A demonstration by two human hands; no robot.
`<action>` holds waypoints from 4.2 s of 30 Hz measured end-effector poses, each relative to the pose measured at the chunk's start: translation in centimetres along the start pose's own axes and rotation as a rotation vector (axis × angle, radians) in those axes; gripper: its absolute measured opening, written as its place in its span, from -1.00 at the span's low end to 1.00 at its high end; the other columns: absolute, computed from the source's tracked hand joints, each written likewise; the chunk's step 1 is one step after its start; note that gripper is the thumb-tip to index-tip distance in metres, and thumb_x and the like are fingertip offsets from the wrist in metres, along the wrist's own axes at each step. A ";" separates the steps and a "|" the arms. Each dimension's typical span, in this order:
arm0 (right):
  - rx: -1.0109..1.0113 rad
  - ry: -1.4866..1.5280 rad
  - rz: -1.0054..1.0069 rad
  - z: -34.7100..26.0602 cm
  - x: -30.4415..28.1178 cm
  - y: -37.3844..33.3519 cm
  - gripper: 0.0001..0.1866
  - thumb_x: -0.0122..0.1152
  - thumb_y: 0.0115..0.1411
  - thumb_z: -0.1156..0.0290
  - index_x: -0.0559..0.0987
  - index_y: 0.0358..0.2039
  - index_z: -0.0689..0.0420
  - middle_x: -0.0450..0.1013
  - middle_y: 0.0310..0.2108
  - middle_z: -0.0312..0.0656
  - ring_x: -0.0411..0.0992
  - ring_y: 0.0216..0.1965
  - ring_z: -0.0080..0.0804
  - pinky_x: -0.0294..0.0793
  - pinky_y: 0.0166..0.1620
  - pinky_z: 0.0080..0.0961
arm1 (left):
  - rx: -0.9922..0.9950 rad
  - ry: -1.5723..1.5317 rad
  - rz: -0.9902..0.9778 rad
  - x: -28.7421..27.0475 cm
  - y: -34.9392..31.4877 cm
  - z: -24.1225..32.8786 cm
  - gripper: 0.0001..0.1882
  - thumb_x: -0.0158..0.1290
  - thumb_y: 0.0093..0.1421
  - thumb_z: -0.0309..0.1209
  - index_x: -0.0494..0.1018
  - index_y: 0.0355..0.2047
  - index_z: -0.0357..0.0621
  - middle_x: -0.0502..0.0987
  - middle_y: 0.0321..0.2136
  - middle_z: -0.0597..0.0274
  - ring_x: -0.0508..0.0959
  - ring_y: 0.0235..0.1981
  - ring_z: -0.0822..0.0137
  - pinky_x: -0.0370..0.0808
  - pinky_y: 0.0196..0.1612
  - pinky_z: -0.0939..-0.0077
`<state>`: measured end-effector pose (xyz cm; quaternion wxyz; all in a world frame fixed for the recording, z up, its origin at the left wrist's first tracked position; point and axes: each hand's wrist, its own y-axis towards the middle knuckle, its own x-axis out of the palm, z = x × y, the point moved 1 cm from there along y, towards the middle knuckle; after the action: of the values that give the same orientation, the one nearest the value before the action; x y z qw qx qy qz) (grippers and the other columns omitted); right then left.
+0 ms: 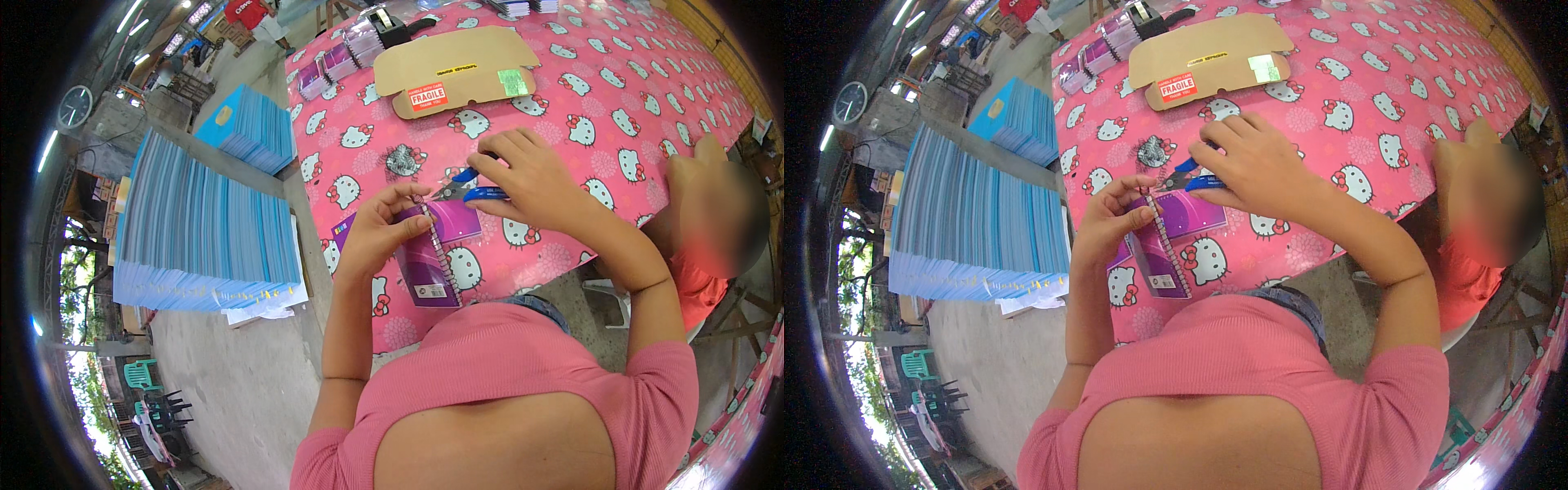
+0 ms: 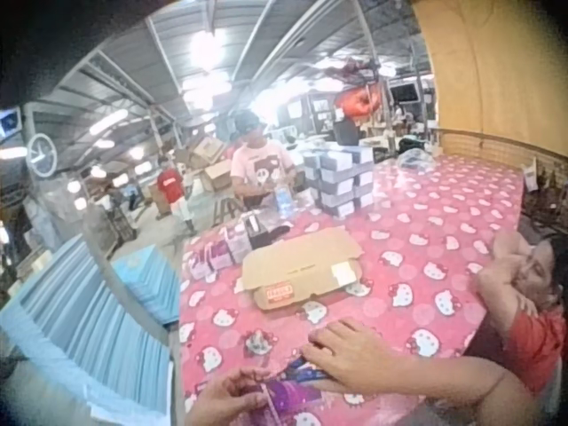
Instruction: The person uses scissors to trim the excess plastic wrapping from the spiral binding of a purple notebook. They repeatedly pick up a notebook, cut the plastic, and place it on the table.
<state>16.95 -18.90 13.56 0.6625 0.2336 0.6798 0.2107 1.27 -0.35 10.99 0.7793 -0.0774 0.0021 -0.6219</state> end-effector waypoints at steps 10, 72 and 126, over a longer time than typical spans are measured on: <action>0.291 0.433 -0.366 -0.6 0.5 0.5 -0.65 0.27 0.00 0.12 0.55 -0.39 0.17 0.41 -0.42 -0.20 0.43 -0.38 -0.38 0.42 -0.32 -0.41 | -0.011 0.047 0.162 1.0 -0.3 -0.1 -0.60 0.21 -0.05 -0.57 0.43 -0.14 -0.23 0.55 -0.43 0.25 0.51 -0.42 0.52 0.44 -0.36 0.65; 0.777 0.999 0.167 -3.3 18.7 -7.5 -0.70 0.12 0.05 0.63 0.25 -0.24 0.17 0.35 -0.38 -0.05 0.40 -0.33 -0.27 0.36 -0.25 -0.39 | 0.447 0.423 0.605 1.2 1.0 -11.7 -0.19 0.04 -0.05 -0.64 0.01 0.24 -0.09 0.23 -0.07 0.17 0.31 -0.12 0.35 0.28 -0.06 0.49; 0.944 0.876 -0.014 0.2 11.1 -5.1 -0.78 0.26 0.03 0.27 0.61 -0.40 0.16 0.49 -0.56 -0.15 0.46 -0.52 -0.43 0.41 -0.42 -0.51 | 0.355 0.956 0.563 3.1 2.4 -9.8 -0.78 0.22 -0.05 -0.08 0.60 -0.42 0.19 0.55 -0.41 0.55 0.42 -0.30 0.47 -0.15 0.11 -0.17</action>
<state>16.83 -16.43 1.59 0.1508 0.3877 0.9085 -0.0395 3.34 -3.97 1.30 0.8281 0.3474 0.2699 -0.3474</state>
